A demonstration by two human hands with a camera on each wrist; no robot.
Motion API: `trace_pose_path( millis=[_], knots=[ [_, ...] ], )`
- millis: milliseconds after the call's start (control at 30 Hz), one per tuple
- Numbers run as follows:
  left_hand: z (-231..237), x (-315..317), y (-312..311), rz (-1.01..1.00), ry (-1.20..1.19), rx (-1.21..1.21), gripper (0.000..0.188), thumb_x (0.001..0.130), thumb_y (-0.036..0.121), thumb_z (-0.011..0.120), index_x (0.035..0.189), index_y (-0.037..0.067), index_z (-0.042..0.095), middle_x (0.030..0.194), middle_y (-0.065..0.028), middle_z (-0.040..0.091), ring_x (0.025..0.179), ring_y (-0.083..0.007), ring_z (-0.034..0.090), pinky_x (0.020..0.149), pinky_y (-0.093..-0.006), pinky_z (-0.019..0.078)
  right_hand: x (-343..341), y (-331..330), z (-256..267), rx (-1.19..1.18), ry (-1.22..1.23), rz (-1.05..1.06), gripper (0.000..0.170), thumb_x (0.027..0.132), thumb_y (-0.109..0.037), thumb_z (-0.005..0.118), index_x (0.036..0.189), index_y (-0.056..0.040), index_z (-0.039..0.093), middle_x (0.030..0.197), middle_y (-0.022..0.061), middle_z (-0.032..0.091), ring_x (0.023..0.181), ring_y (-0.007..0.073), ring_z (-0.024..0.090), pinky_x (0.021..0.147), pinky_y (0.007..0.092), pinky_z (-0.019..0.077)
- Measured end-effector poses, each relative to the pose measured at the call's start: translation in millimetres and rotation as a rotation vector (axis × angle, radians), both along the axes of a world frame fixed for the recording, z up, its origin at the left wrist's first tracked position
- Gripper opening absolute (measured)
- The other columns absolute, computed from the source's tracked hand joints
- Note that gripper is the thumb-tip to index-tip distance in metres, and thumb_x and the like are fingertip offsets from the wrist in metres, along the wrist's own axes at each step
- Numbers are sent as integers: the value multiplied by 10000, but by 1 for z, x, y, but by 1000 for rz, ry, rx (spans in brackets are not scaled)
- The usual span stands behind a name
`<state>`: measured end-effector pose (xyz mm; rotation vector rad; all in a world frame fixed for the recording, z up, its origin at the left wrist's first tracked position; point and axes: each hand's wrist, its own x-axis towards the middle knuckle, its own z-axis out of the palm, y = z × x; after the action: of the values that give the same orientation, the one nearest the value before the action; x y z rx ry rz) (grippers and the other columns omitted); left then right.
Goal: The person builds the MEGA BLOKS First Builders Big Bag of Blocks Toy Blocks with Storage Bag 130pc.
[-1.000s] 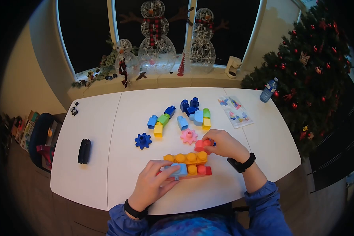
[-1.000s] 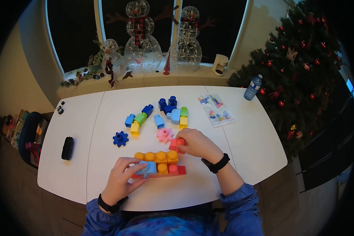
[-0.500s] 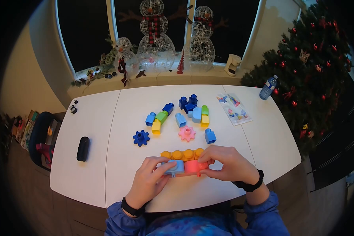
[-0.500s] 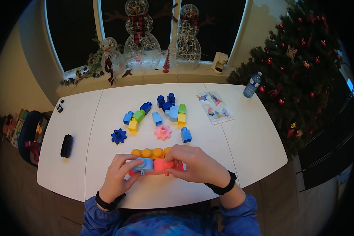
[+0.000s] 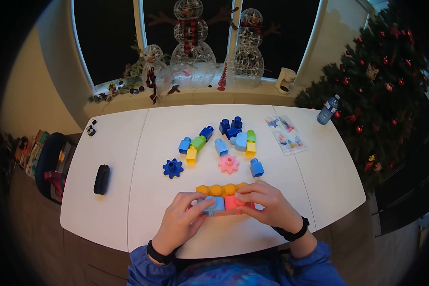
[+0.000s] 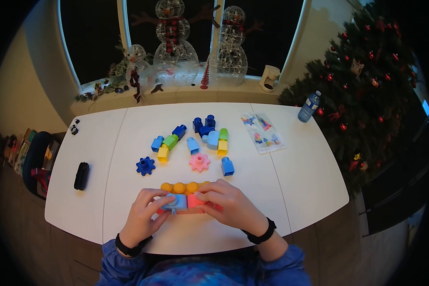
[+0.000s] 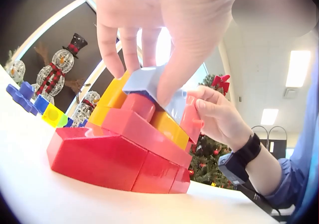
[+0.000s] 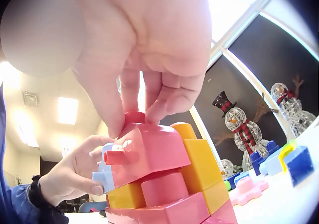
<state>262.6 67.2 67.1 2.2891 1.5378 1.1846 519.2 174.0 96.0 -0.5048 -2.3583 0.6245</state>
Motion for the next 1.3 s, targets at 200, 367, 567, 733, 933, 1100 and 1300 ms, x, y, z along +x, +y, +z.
trace_pose_path(
  millis=[200,367,567,733,933,1100,1300],
  knots=[
    [11,-6,-6,66,-44,13,513,767,0,818,1250,133,709,1211,-78,669,1067,-292,631,845,-377,570,5,-9,-1,-72,55,-105,296,852,-106,834,1128,-59,737,1223,114,717,1066,301,682,916,399,561],
    [3,-8,-8,13,11,14,524,756,-33,820,1246,128,729,1214,-100,670,1081,-289,628,824,-359,577,8,-8,-12,-145,64,-94,252,862,-107,825,1091,-61,731,1264,118,716,1167,314,677,980,406,549],
    [4,-5,-8,-11,-62,-31,487,802,-29,798,1258,126,729,1222,-102,669,1102,-290,627,821,-356,582,6,-6,-9,-77,37,-79,216,859,-66,809,1058,-63,724,1260,126,719,1176,326,677,995,428,537],
    [20,-31,16,-38,-284,-124,282,887,59,773,1163,41,720,1153,-124,700,1039,-260,680,799,-332,575,5,-4,-17,-121,122,-57,226,843,-56,821,1042,-44,716,1213,128,734,1180,332,679,994,431,532],
    [6,-67,119,327,-152,-298,274,904,224,801,978,-10,679,884,-145,728,773,-269,715,702,-333,566,5,-3,-17,-120,151,-50,223,835,-45,828,1028,-33,717,1163,128,748,1161,335,688,972,423,543],
    [-33,-59,169,442,242,-327,397,830,329,849,935,13,633,819,-188,707,755,-364,699,699,-414,567,4,-3,-17,-128,166,-48,234,832,-44,832,1036,-28,720,1157,124,751,1151,333,691,966,419,551],
    [-40,-62,176,452,259,-303,420,789,260,852,1037,16,618,839,-206,704,781,-376,706,705,-436,569,5,-2,-18,-122,153,-47,248,824,-45,839,1042,-27,722,1156,119,752,1143,329,693,962,414,556]
  ],
)
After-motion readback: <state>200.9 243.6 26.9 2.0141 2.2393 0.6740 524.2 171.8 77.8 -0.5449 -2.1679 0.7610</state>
